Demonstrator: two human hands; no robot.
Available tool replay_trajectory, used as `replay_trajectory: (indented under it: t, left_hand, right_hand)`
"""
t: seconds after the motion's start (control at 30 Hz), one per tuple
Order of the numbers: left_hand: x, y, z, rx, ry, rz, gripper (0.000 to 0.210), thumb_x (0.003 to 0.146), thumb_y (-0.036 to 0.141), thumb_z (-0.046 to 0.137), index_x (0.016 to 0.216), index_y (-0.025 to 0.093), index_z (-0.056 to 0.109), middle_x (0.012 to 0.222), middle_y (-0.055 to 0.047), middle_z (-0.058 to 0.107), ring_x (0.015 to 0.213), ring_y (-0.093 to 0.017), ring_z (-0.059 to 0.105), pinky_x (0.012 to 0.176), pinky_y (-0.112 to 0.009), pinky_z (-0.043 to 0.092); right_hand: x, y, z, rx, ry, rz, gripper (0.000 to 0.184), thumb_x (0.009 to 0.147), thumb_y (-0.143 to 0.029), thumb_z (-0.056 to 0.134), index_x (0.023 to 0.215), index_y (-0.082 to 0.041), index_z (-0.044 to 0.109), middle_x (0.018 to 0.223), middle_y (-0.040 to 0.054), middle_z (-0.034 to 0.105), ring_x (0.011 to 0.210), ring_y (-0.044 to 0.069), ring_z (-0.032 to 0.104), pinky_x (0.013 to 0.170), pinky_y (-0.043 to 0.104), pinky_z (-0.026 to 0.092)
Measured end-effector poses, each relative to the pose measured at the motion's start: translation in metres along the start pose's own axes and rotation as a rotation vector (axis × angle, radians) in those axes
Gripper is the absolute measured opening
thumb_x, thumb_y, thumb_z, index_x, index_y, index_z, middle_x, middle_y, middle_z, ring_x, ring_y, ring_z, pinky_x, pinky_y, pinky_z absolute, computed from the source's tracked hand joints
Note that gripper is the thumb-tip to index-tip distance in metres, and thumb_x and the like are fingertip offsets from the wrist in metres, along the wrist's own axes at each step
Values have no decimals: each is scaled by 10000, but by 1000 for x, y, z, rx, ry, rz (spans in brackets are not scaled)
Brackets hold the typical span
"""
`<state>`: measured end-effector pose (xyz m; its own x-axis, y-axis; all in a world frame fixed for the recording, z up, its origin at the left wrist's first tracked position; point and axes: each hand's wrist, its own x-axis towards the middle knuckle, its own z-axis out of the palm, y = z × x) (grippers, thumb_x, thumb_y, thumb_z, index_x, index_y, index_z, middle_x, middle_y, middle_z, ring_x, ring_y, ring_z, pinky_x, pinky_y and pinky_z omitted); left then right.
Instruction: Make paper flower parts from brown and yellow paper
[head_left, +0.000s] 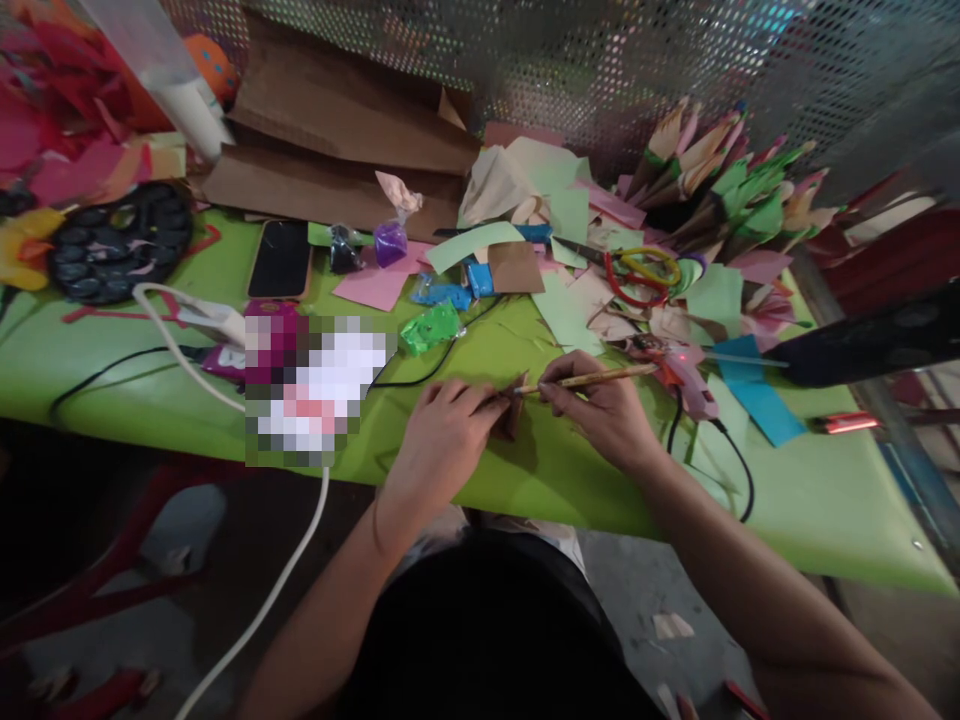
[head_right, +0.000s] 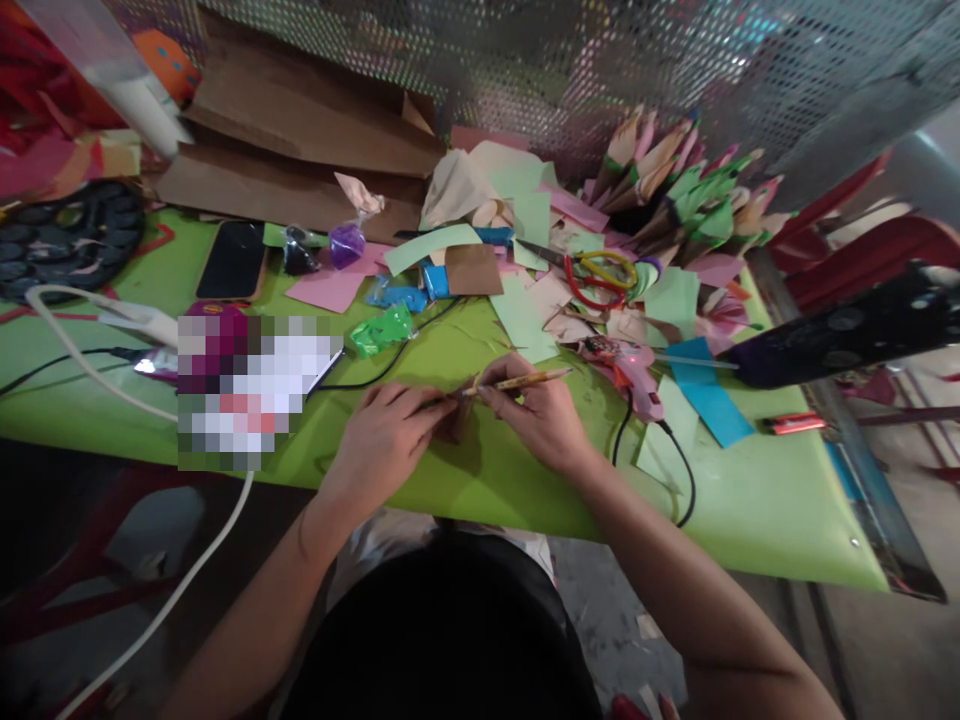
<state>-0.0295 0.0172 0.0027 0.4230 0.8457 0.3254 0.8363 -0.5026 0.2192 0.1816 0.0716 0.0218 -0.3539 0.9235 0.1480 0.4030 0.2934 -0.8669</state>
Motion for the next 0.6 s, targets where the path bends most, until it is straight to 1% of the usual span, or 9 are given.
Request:
replay_trajectory:
  t: [0.17,0.27,0.4,0.5,0.6]
  left_hand:
    - [0,0,0,11,6,7,262,981,169,554,1181,225,713,1077,-61,730,976,-226,596,863,-376,463]
    - [1,1,0,11,7,8,257,983,168,549,1169,226,716,1079,-60,729,980,-228,597,859,-376,463]
    - [1,0,0,0,16,8,249,985,177,556,1176,219,710,1078,-54,734,983,-229,603,860,-380,464]
    - [1,0,1,-9,28,8,240,990,181,550,1165,218,709,1087,-47,735,988,-229,605,865,-381,460]
    - [1,0,1,-12,30,8,241,990,178,545,1165,217,707,1078,-47,735,982,-232,607,861,-383,458]
  right_hand:
    - [0,-1,0,-13,12,-3,81,884,-294,630,856,-218,622,738,-4,629,635,151,570,614,285,434]
    - [0,-2,0,-19,-28,-15,65,878,-277,630,854,-217,630,730,-8,631,637,151,573,624,287,438]
    - [-1,-3,0,3,-15,-9,82,889,-294,630,860,-217,634,752,-2,643,625,145,567,603,282,435]
    - [-1,-3,0,-6,-53,-10,83,891,-294,632,854,-220,631,739,-4,642,627,147,568,605,280,439]
    - [-2,-3,0,-1,-29,-6,94,900,-307,627,866,-220,630,759,3,652,632,149,572,601,281,444]
